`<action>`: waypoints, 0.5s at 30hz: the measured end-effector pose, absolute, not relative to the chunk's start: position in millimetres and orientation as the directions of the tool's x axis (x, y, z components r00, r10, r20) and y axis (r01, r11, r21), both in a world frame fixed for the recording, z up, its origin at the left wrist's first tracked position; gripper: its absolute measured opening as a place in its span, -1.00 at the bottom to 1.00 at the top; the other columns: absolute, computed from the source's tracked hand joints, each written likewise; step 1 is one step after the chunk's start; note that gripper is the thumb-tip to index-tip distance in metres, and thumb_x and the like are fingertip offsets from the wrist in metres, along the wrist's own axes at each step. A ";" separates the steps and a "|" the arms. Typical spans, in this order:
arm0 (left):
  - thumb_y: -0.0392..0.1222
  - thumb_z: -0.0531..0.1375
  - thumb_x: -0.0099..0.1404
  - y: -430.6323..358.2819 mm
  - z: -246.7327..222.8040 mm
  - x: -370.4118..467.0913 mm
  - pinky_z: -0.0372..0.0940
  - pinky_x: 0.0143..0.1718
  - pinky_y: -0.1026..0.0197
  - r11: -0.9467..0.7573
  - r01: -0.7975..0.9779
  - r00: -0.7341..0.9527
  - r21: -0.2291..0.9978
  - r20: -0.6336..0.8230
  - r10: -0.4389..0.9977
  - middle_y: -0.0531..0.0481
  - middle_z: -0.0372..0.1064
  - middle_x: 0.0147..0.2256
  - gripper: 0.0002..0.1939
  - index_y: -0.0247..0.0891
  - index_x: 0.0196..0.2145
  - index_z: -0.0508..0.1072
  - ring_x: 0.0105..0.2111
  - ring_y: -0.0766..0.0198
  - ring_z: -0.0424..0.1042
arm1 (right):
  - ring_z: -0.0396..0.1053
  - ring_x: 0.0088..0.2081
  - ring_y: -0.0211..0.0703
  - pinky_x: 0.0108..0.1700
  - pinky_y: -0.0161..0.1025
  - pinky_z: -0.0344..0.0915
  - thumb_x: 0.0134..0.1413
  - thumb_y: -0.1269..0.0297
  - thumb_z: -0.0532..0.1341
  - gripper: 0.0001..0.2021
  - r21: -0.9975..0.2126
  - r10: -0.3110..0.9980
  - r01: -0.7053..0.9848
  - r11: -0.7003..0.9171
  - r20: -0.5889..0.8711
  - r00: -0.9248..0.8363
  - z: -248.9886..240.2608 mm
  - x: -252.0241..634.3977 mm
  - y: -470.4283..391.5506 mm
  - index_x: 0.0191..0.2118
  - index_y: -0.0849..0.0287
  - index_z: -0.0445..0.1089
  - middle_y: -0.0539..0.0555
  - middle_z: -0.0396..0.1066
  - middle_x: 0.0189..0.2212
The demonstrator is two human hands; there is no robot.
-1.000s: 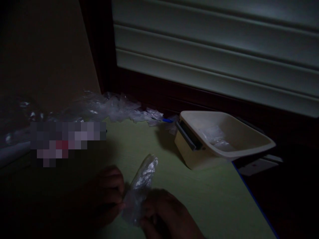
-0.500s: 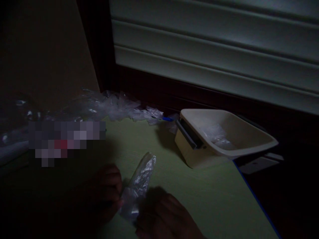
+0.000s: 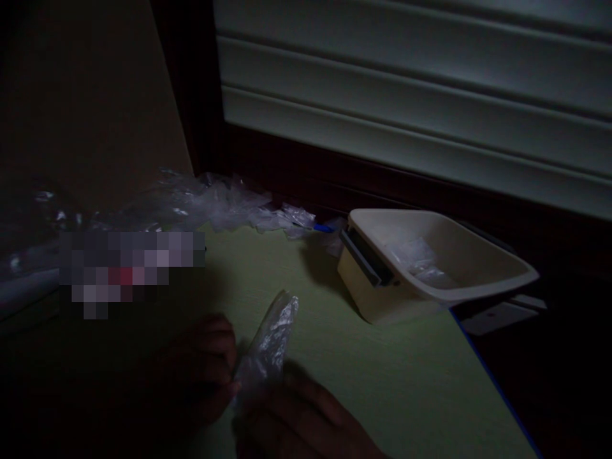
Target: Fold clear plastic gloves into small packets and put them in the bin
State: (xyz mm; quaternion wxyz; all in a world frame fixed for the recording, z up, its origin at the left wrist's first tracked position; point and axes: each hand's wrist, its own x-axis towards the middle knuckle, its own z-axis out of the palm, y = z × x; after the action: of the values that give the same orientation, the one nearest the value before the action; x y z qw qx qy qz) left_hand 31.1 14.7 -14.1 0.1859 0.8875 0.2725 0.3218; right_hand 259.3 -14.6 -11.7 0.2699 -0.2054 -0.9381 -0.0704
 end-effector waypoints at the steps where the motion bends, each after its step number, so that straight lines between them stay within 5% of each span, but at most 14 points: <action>1: -0.37 0.11 0.24 15.3 -13.8 30.8 0.08 -0.31 0.22 -0.785 0.366 0.648 0.501 0.468 0.601 0.13 0.25 -0.52 -0.75 -0.29 -0.59 0.25 -0.42 0.35 0.21 | 0.51 -0.19 -0.28 0.03 -0.36 0.37 0.28 0.38 0.10 -0.79 0.029 0.342 0.423 0.906 0.536 -0.771 -10.8 258.1 -13.9 -0.08 0.18 0.45 0.02 0.57 -0.23; 10: -0.38 0.12 0.16 13.4 -19.7 35.7 0.04 -0.34 0.18 -0.758 0.387 0.547 0.525 0.531 0.647 0.11 0.16 -0.55 -0.75 -0.30 -0.62 0.17 -0.45 0.32 0.15 | 0.49 -0.15 -0.25 0.11 -0.31 0.29 0.34 0.38 -0.01 -0.70 -0.042 0.335 0.384 0.922 0.580 -0.742 -15.8 252.6 -12.0 -0.19 0.25 0.48 0.03 0.57 -0.23; 15: -0.37 0.16 0.19 8.3 -13.3 32.0 0.13 -0.29 0.20 -0.761 0.490 0.598 0.426 0.471 0.649 0.05 0.27 -0.34 -0.88 -0.25 -0.45 0.28 -0.31 0.27 0.24 | 0.50 -0.19 -0.24 0.04 -0.34 0.36 0.33 0.36 0.01 -0.72 -0.098 0.356 0.376 0.921 0.604 -0.713 -16.7 250.8 -12.3 -0.21 0.28 0.48 0.07 0.57 -0.29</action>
State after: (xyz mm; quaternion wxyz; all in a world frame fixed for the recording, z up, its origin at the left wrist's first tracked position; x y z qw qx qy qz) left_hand 32.0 8.3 -13.3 0.1272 0.8848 0.3216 0.3123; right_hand 250.8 -12.3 -16.7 0.3228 -0.1977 -0.9254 -0.0161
